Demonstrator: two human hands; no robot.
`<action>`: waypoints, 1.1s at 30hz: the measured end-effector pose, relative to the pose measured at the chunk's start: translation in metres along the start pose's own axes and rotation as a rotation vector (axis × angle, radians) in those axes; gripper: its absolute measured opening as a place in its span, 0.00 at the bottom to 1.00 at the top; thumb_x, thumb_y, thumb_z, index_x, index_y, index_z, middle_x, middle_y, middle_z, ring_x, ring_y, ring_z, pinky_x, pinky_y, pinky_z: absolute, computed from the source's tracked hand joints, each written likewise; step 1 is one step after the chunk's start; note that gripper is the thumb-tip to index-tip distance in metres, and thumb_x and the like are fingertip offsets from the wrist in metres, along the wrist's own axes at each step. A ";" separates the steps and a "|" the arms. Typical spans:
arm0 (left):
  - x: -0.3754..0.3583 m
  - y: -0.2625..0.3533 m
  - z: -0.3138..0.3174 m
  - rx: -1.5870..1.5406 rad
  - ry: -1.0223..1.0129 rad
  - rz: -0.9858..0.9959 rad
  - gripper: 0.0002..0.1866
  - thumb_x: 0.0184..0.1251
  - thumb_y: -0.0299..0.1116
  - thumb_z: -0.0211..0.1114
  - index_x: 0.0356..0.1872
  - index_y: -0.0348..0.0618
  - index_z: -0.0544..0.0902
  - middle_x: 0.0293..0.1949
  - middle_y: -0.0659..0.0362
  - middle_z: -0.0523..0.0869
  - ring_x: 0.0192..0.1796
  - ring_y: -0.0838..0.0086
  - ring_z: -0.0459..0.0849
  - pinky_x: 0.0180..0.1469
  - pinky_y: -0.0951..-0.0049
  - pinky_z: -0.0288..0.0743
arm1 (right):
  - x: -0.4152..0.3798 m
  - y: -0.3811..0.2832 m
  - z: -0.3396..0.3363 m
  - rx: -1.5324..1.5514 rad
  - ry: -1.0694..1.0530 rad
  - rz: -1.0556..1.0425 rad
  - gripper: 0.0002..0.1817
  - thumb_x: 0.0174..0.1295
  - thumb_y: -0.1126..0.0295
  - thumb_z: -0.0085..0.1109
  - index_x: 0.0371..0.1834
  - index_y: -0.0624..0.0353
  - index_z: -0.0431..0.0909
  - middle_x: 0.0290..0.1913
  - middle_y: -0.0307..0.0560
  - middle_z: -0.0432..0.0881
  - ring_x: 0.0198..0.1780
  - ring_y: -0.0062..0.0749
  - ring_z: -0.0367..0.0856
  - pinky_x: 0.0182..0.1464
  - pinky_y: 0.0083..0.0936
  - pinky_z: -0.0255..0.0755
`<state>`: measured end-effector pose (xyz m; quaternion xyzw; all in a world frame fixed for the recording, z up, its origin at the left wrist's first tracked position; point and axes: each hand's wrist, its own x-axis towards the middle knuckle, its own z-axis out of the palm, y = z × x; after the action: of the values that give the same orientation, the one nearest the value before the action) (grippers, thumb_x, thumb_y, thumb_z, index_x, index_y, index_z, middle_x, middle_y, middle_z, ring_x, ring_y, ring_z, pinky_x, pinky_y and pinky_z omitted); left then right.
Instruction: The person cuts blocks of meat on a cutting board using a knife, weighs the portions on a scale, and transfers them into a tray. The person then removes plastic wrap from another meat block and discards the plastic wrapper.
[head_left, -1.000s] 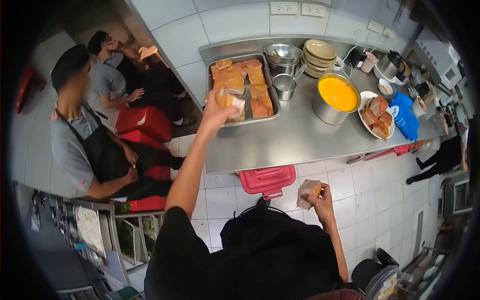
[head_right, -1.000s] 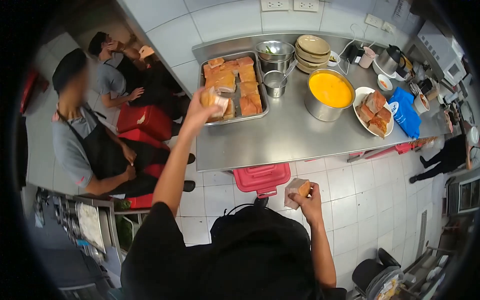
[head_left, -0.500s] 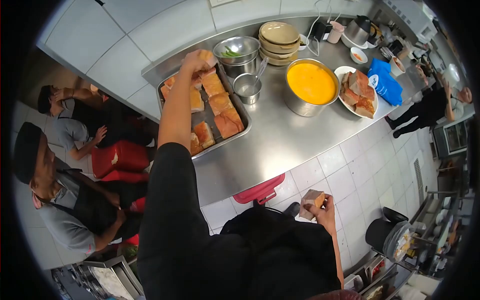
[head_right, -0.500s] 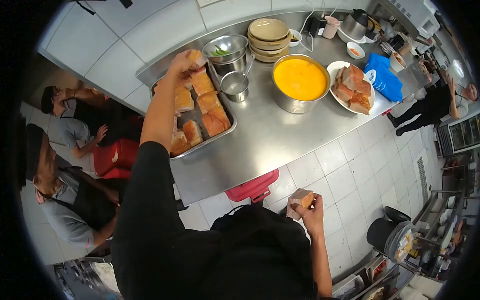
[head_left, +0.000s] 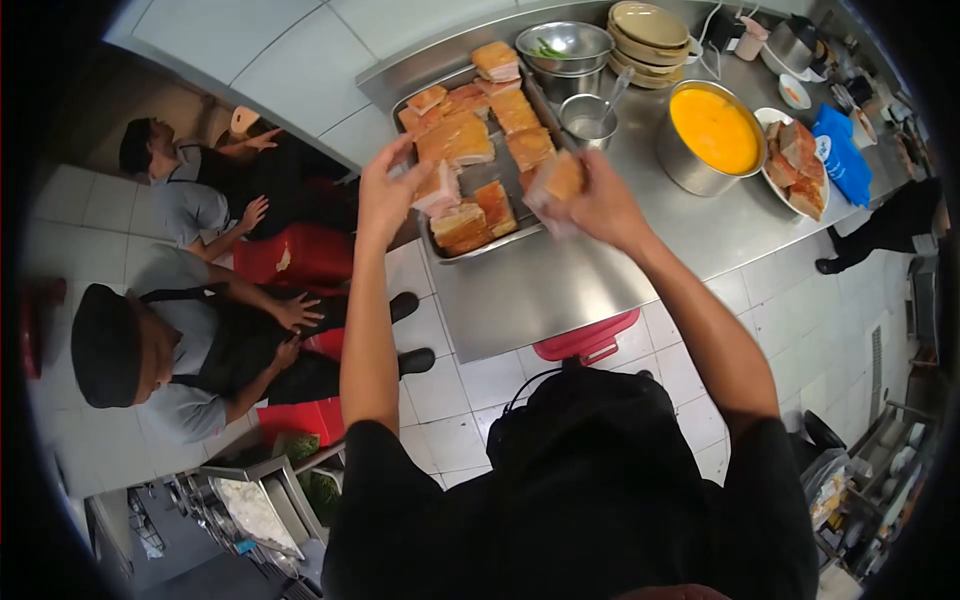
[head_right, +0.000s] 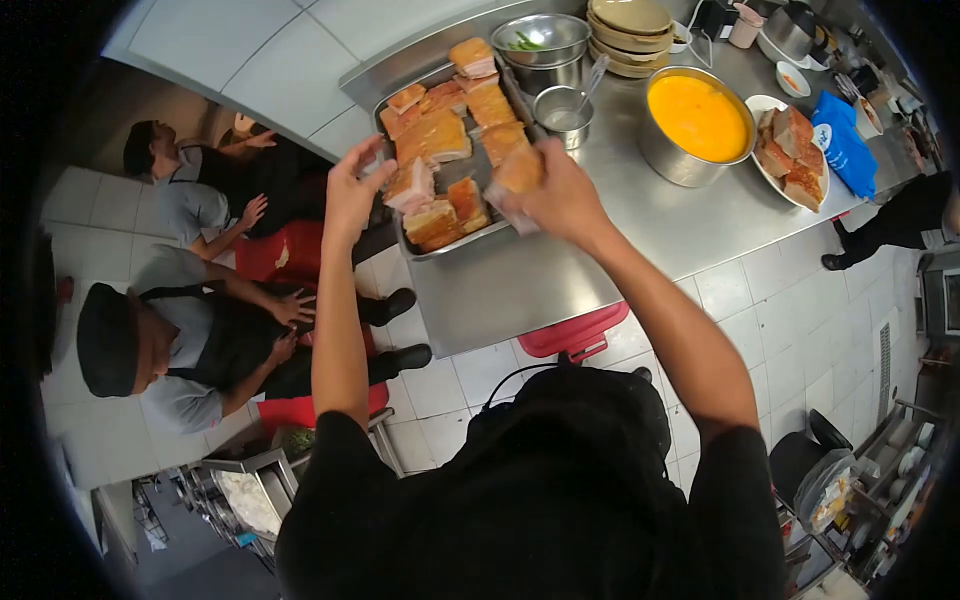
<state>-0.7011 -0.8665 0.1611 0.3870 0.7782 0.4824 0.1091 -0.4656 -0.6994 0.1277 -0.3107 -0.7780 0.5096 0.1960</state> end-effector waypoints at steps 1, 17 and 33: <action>-0.014 -0.003 -0.003 -0.067 0.018 -0.034 0.26 0.58 0.27 0.70 0.59 0.36 0.77 0.56 0.50 0.81 0.60 0.66 0.77 0.59 0.68 0.72 | 0.017 -0.015 0.009 -0.076 0.004 -0.026 0.44 0.39 0.53 0.77 0.58 0.63 0.67 0.53 0.62 0.78 0.56 0.47 0.78 0.57 0.34 0.71; 0.015 -0.025 0.056 0.414 -0.267 0.238 0.27 0.52 0.29 0.68 0.57 0.38 0.78 0.54 0.47 0.81 0.59 0.55 0.78 0.61 0.64 0.70 | -0.098 0.045 -0.053 0.101 0.244 0.235 0.29 0.56 0.72 0.65 0.63 0.61 0.70 0.41 0.50 0.81 0.35 0.28 0.80 0.37 0.25 0.74; -0.015 0.078 0.168 0.316 -0.267 0.841 0.25 0.54 0.33 0.72 0.53 0.34 0.79 0.47 0.46 0.85 0.47 0.59 0.84 0.53 0.65 0.77 | -0.613 0.213 -0.033 -0.017 1.068 1.142 0.21 0.61 0.51 0.51 0.32 0.59 0.84 0.36 0.58 0.84 0.40 0.57 0.82 0.45 0.46 0.74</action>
<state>-0.5606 -0.7466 0.1374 0.7394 0.5968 0.3065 -0.0572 0.0631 -1.0349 -0.0466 -0.8676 -0.3018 0.3069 0.2491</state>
